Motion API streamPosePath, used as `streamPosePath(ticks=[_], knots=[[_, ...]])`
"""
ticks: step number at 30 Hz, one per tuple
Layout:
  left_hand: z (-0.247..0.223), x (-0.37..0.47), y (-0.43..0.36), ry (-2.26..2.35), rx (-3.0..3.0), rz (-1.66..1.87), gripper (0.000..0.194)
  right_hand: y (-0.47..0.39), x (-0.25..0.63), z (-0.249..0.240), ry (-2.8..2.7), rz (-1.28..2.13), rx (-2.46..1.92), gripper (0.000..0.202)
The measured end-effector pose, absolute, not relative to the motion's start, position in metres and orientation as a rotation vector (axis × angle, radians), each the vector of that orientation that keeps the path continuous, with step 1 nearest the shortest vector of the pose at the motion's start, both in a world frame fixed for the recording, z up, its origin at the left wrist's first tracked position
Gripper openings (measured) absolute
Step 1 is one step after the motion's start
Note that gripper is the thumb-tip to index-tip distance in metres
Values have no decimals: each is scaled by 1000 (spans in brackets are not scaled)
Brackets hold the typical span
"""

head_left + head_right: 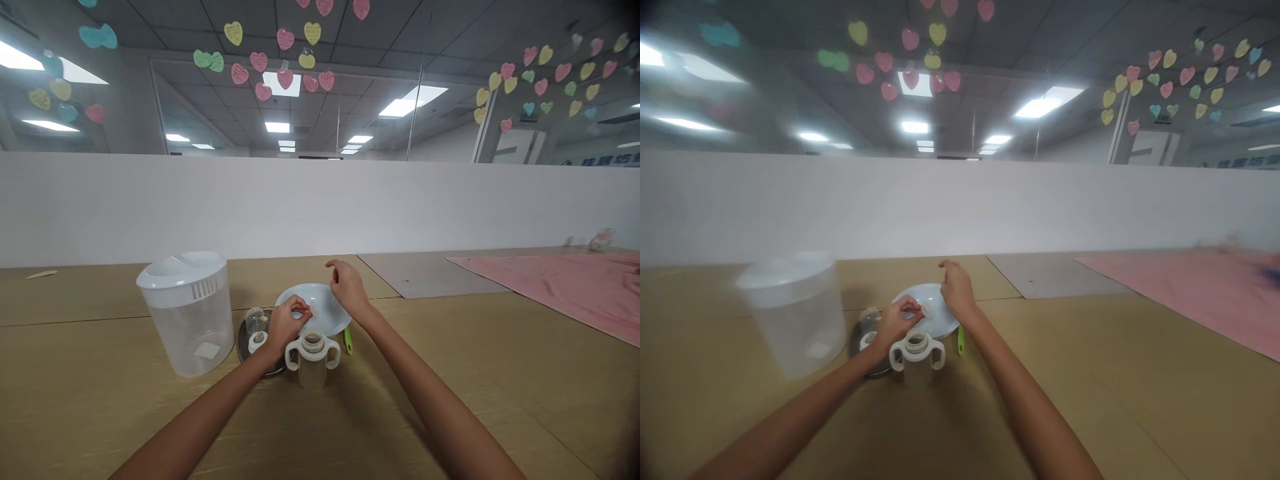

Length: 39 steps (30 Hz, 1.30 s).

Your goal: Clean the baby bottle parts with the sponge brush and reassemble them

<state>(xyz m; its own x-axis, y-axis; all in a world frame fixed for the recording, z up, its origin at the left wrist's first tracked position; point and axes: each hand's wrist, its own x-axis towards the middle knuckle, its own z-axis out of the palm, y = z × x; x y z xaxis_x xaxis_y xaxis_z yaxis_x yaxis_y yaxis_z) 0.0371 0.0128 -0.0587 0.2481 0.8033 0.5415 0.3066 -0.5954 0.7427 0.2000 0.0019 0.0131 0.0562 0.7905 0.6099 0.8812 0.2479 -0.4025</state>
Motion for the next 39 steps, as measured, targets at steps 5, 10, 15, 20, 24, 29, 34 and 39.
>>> streamPosePath(ticks=[5, 10, 15, 20, 24, 29, 34, 39], knots=[[-63, 37, 17, 988, 2035, 1344, 10, 5, 196, 8, -1773, 115, -1457, 47], [-66, 37, 20, 949, 2025, 1351, 9, 13, 195, -10, -1774, 509, -1361, 32], [-64, 37, 18, 967, 2021, 1347, 9, 18, 194, -21, -1696, 720, -1231, 22], [-65, 37, 19, 954, 1985, 1362, 10, 23, 197, -15, -1550, 611, -1140, 14], [-63, 37, 15, 982, 1949, 1376, 17, 8, 189, 2, -1481, 438, -1023, 26], [-61, 36, 12, 1050, 1962, 1389, 25, -17, 169, 17, -1601, 225, -833, 26], [-65, 37, 15, 1059, 1943, 1409, 29, -10, 167, 6, -1686, 308, -882, 27], [-65, 37, 15, 1063, 1966, 1401, 29, -6, 171, 4, -1563, 389, -828, 31]])
